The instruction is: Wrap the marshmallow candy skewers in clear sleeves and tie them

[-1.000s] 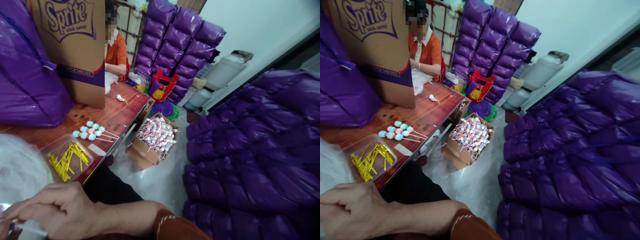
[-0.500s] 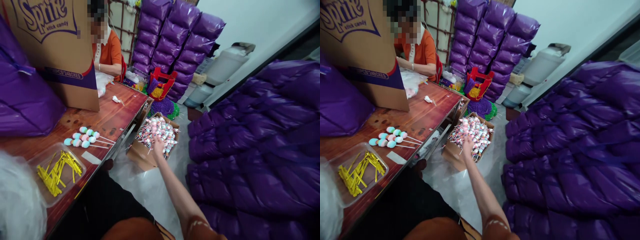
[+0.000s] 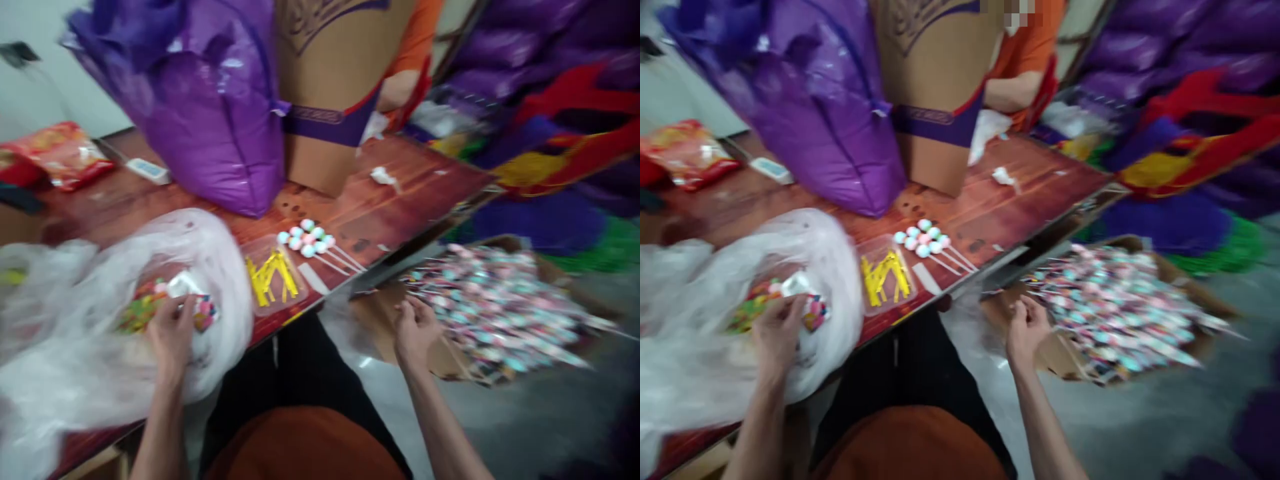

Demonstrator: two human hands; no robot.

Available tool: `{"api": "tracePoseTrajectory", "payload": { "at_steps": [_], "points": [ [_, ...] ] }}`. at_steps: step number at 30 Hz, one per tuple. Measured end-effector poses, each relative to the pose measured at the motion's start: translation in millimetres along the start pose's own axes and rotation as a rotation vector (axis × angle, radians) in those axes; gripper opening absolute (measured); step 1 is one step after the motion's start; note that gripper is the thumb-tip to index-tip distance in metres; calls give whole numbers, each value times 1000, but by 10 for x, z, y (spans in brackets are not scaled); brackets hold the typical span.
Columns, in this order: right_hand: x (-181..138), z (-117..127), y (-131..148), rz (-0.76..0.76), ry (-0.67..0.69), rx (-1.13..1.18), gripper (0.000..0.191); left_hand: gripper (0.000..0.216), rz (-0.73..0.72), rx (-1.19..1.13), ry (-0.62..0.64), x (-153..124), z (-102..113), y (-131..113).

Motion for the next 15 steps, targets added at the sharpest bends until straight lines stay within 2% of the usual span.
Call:
{"api": "tracePoseTrajectory", "payload": {
  "at_steps": [2, 4, 7, 9, 12, 15],
  "points": [
    [-455, -155, 277, 34, 145, 78, 34, 15, -79, -47, -56, 56, 81, 71],
    [-930, -249, 777, 147, 330, 171, 27, 22, -122, -116, -89, 22, 122, 33],
    [-1684, -422, 1589, 254, 734, 380, 17, 18, -183, -196, -74, -148, 137, -201],
    [-2086, -579, 1912, 189, 946, 459, 22, 15, -211, -263, -43, -288, 145, -374],
    [-2427, -817, 2027, -45, 1112, 515, 18, 13, -165, -391, -2, -497, 160, -479],
    [-2466, -905, 1963, -209, 1107, 550, 15, 20, 75, -523, -23, -687, 180, -315]
  ]
}}
Point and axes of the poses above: each hand's wrist, its own x-axis towards the middle knuckle, its own z-axis out of the back of the hand, y = z × x, the point moved 7 cm from there along x, towards the middle knuckle, and after that the axes turned 13 degrees about -y, right-handed, at the moved point
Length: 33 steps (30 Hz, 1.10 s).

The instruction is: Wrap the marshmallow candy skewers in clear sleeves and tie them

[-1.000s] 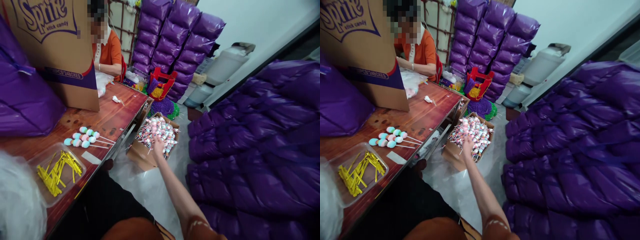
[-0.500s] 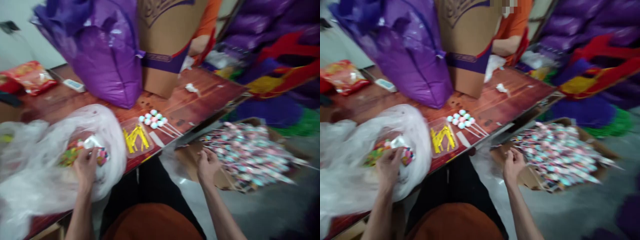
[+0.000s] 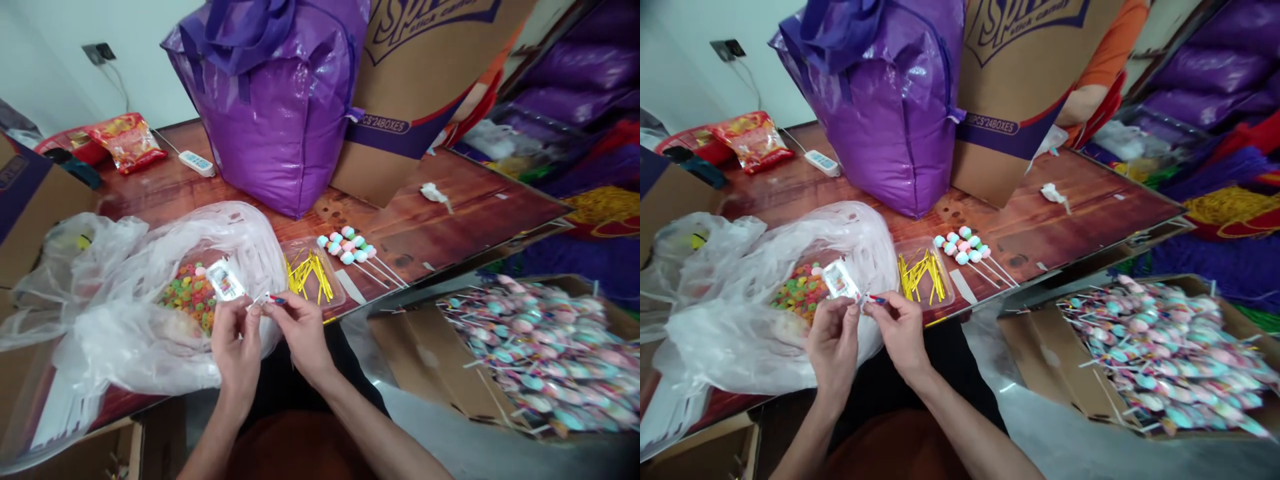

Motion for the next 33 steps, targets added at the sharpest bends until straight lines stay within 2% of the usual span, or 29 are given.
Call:
{"api": "tracePoseTrajectory", "payload": {
  "at_steps": [2, 5, 6, 8, 11, 14, 17, 21, 23, 29, 31, 33],
  "points": [
    [1, 65, 30, 26, -25, -27, 14, 31, 281, -101, 59, -133, -12, 199],
    [-39, 100, 102, 20, 15, -37, 14, 42, 714, -310, 260, -329, -175, 391],
    [-55, 97, 121, 8, 28, -28, 15, 43, 810, -388, 272, -343, -215, 408],
    [-78, 90, 158, 20, 30, -30, 17, 40, 902, -511, 201, -285, -255, 420],
    [-81, 123, 198, 107, -21, -104, 25, 33, 880, -540, 44, -177, -260, 436],
    [-73, 189, 197, 150, -54, -155, 39, 34, 775, -500, -30, -163, -260, 402],
    [-59, 286, 208, 159, -78, -172, 46, 34, 717, -499, -43, -175, -277, 346],
    [-47, 374, 316, 304, -21, -263, 46, 32, 854, -487, 18, -184, -348, 366],
    [-31, 434, 342, 336, -24, -295, 46, 34, 871, -502, 13, -175, -365, 355],
    [140, 680, 386, 294, -188, -317, 43, 38, 732, -496, -56, -191, -412, 280],
    [272, 870, 433, 324, -309, -350, 40, 37, 716, -510, -84, -144, -404, 298],
    [440, 1112, 456, 380, -433, -483, 38, 37, 716, -530, -133, -59, -359, 339]
  ]
}}
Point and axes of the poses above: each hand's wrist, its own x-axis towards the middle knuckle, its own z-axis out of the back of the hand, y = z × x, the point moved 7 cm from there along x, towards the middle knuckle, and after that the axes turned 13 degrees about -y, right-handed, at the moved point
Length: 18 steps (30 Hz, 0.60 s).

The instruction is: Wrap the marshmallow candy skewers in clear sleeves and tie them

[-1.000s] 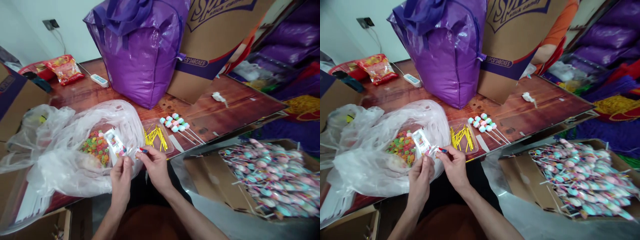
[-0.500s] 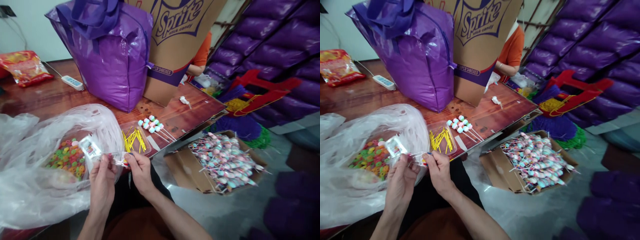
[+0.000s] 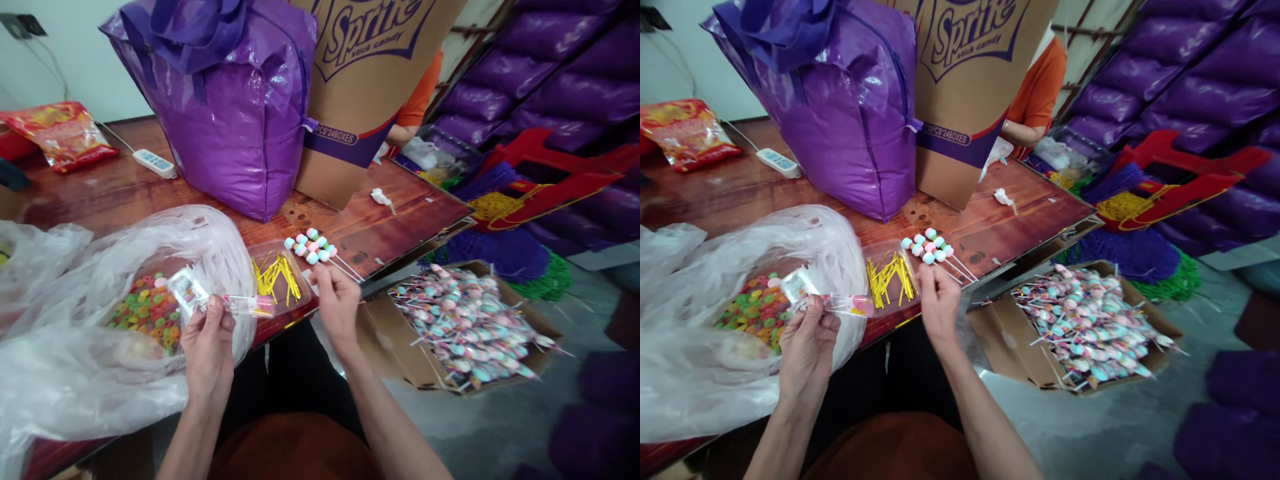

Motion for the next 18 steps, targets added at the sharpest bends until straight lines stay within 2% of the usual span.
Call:
{"api": "tracePoseTrajectory", "payload": {
  "at_steps": [2, 5, 8, 10, 12, 15, 18],
  "points": [
    [204, 75, -177, 122, -52, -254, 31, 39, 21, -32, -44, 95, 48, -39],
    [386, 74, -469, 304, -46, -647, 20, 39, 83, -64, -95, 193, 107, -51],
    [408, 15, -657, 416, 5, -773, 17, 32, 113, -82, -122, 248, 136, -40],
    [375, 27, -660, 443, -15, -700, 19, 26, 107, -86, -135, 280, 152, -40],
    [317, 92, -569, 430, -61, -526, 20, 23, 90, -86, -132, 314, 162, -51],
    [181, 229, -335, 354, -94, -232, 16, 24, 59, -99, -115, 367, 172, -76],
    [-1, 319, -46, 307, -54, -81, 10, 26, 42, -100, -125, 424, 197, -83]
  ]
}}
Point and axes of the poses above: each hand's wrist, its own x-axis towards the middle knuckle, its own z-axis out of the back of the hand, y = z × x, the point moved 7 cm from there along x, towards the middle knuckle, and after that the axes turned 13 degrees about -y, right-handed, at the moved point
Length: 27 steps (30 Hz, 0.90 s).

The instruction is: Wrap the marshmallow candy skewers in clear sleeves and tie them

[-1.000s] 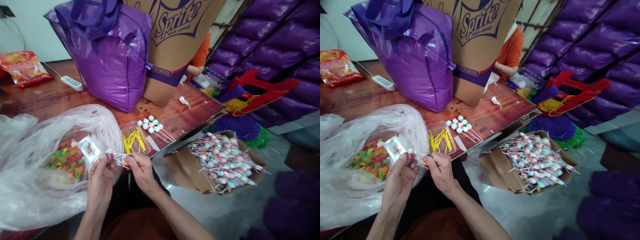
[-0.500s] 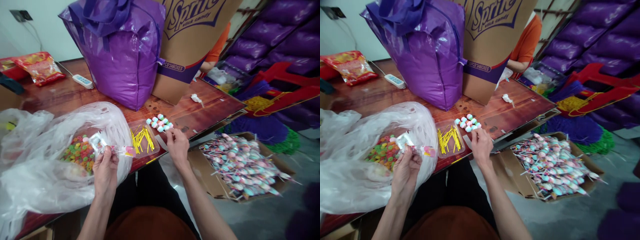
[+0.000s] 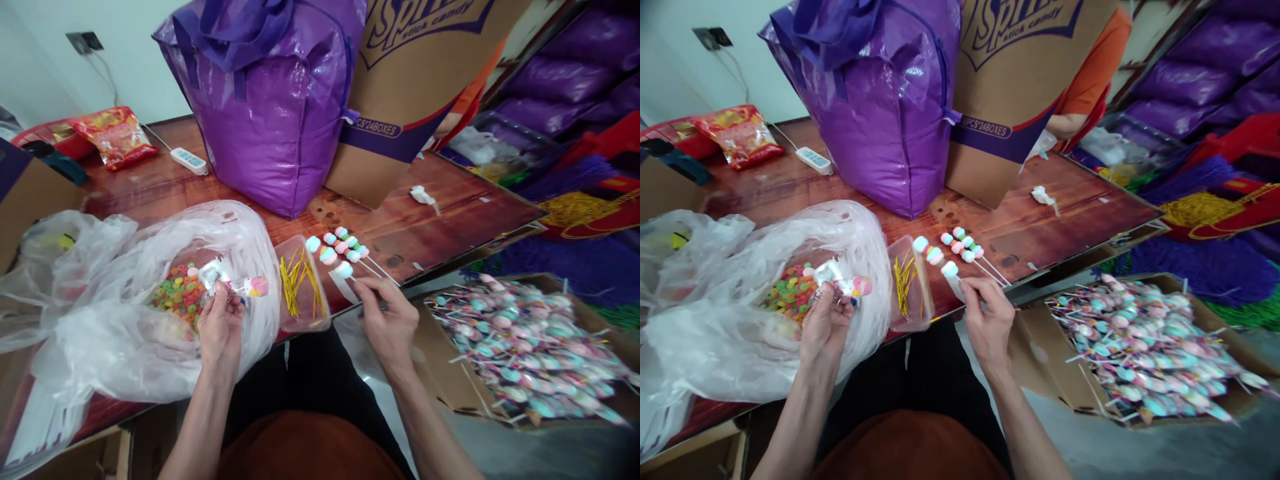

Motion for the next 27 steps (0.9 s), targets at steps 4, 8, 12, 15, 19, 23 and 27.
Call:
{"api": "tracePoseTrajectory", "payload": {
  "at_steps": [4, 8, 12, 15, 19, 23, 27],
  "points": [
    [-120, 25, 316, 41, 62, 57, 9, 26, -4, 36, -21, 61, 7, 30],
    [-226, -103, 224, -25, 104, 44, 12, 28, -7, 55, -33, 52, -19, 105],
    [-293, -186, -45, -119, 109, -18, 16, 30, -30, 36, -5, 8, -66, 177],
    [-291, -160, -186, -120, 90, -98, 17, 29, -43, 36, 13, 7, -85, 210],
    [-216, -40, -271, -88, 23, -208, 18, 25, -37, 44, 5, 31, -86, 220],
    [-122, 117, -159, -90, -50, -135, 14, 21, 1, 35, -16, 37, -79, 209],
    [-113, 126, 164, -82, 82, 58, 10, 16, 29, 25, -20, 41, -80, 189]
  ]
}}
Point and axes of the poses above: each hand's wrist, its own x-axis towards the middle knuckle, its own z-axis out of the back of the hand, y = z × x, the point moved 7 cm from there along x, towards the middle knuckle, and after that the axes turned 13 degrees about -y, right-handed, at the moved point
